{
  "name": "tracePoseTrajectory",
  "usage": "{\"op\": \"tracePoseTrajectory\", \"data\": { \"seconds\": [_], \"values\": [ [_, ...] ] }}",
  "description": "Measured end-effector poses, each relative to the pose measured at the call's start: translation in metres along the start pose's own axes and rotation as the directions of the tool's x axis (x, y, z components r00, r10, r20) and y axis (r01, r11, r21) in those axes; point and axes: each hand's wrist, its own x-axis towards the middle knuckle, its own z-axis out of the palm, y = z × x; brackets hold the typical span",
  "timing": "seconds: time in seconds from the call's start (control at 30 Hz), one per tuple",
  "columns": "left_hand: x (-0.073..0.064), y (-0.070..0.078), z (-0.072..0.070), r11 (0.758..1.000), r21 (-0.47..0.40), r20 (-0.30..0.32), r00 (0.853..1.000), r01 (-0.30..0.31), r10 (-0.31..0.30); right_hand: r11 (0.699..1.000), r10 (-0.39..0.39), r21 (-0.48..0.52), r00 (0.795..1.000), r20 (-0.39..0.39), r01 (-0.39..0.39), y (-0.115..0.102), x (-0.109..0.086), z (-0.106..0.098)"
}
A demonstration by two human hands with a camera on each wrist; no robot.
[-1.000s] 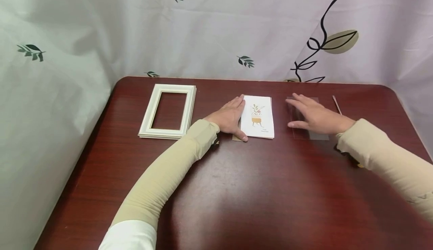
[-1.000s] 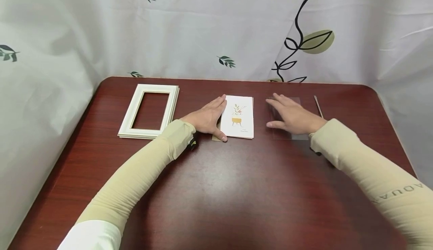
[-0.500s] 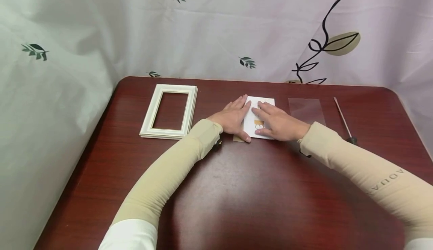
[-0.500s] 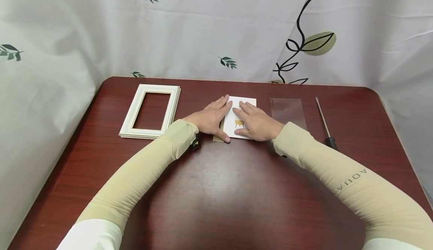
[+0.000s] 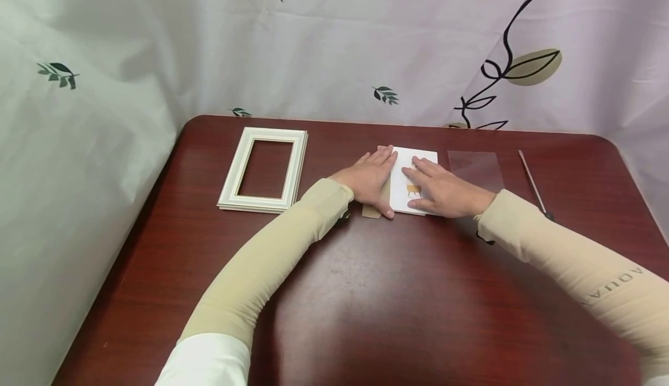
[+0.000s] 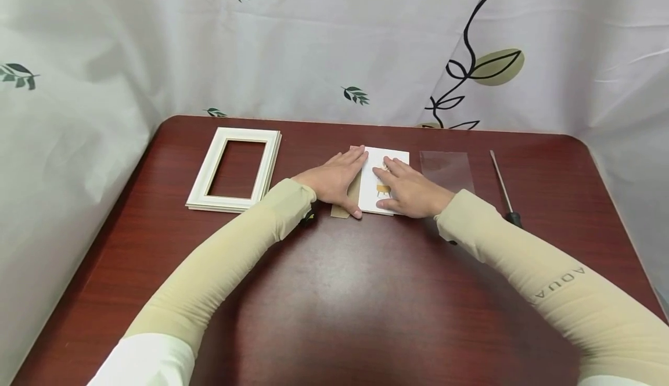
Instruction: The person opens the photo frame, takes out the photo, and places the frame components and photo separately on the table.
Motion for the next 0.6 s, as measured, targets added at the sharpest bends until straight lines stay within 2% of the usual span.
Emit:
{"op": "tracePoseTrajectory", "data": {
  "seconds": [0.33,0.6],
  "values": [
    [-0.009,-0.010,-0.002,1.000,0.003,0.004,0.999,0.031,-0.031,1.000,0.005,0.019,1.000,-0.030,-0.004,0.006,-0.005,0.000],
    [-0.020,-0.023,-0.004,0.999,0.000,0.024,0.999,0.047,-0.047,0.999,0.035,0.028,0.999,0.002,-0.035,0.008,-0.004,0.000]
  ]
}}
